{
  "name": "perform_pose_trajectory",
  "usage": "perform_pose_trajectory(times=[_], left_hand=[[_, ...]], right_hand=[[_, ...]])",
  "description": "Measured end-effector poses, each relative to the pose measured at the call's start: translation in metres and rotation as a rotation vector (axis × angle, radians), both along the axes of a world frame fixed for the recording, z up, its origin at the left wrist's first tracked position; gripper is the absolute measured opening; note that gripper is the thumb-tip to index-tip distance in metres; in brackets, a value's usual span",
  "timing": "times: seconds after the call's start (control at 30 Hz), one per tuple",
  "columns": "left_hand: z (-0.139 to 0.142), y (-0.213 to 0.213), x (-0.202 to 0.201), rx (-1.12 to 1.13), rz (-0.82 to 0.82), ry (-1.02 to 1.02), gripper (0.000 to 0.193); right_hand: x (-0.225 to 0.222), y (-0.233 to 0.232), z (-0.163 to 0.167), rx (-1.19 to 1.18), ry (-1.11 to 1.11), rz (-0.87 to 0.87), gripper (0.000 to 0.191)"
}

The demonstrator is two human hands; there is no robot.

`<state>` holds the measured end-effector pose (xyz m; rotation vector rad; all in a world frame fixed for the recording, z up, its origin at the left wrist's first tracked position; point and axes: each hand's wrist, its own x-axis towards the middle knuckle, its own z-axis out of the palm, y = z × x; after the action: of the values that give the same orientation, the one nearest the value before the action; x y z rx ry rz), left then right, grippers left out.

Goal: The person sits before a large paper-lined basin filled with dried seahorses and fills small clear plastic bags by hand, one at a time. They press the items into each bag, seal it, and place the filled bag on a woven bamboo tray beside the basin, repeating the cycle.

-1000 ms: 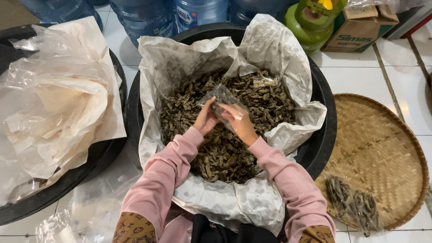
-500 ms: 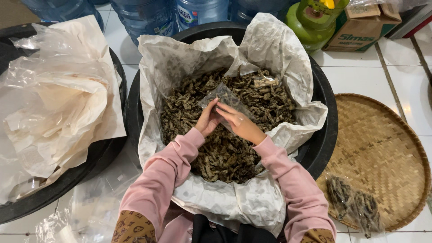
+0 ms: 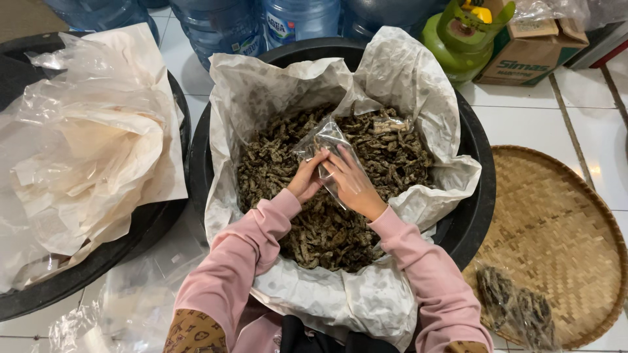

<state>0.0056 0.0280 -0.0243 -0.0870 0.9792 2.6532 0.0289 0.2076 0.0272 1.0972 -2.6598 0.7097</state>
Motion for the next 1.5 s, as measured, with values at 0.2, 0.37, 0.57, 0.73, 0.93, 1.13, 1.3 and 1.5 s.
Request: perform_pose_trajectory(times=[0.2,0.37,0.57,0.73,0.93,1.13,1.3,1.5], left_hand=[[0.0,-0.002,-0.002,-0.036,-0.011,0.04,0.039],[0.018,-0.008,-0.001,0.034,0.024,-0.04,0.042],[0.033,-0.004,0.004,0.077,0.093,-0.115,0.04],[0.019,0.003,0.006,0.113,0.088,-0.039,0.038],[0.007,0.009,0.009,0.107,0.082,-0.039,0.027],[0.026,0.006,0.011,0.004,0.044,-0.071,0.036],[0.03,0.007,0.012,-0.041,-0.021,0.003,0.052],[0.025,0.015,0.019,-0.027,-0.088,0.041,0.058]], right_hand=[[-0.001,-0.002,0.01,-0.105,0.174,0.029,0.046],[0.001,0.0,0.027,-0.296,0.121,0.161,0.045],[0.014,0.003,0.046,-0.103,0.195,0.146,0.053],[0.017,0.002,0.046,0.0,0.19,0.122,0.061],[0.015,0.0,0.027,0.13,0.074,-0.087,0.046],[0.008,-0.001,0.02,0.082,0.24,0.04,0.062],[0.006,-0.005,0.016,-0.058,0.116,0.054,0.061],[-0.005,0.005,0.006,-0.226,0.011,0.211,0.053]])
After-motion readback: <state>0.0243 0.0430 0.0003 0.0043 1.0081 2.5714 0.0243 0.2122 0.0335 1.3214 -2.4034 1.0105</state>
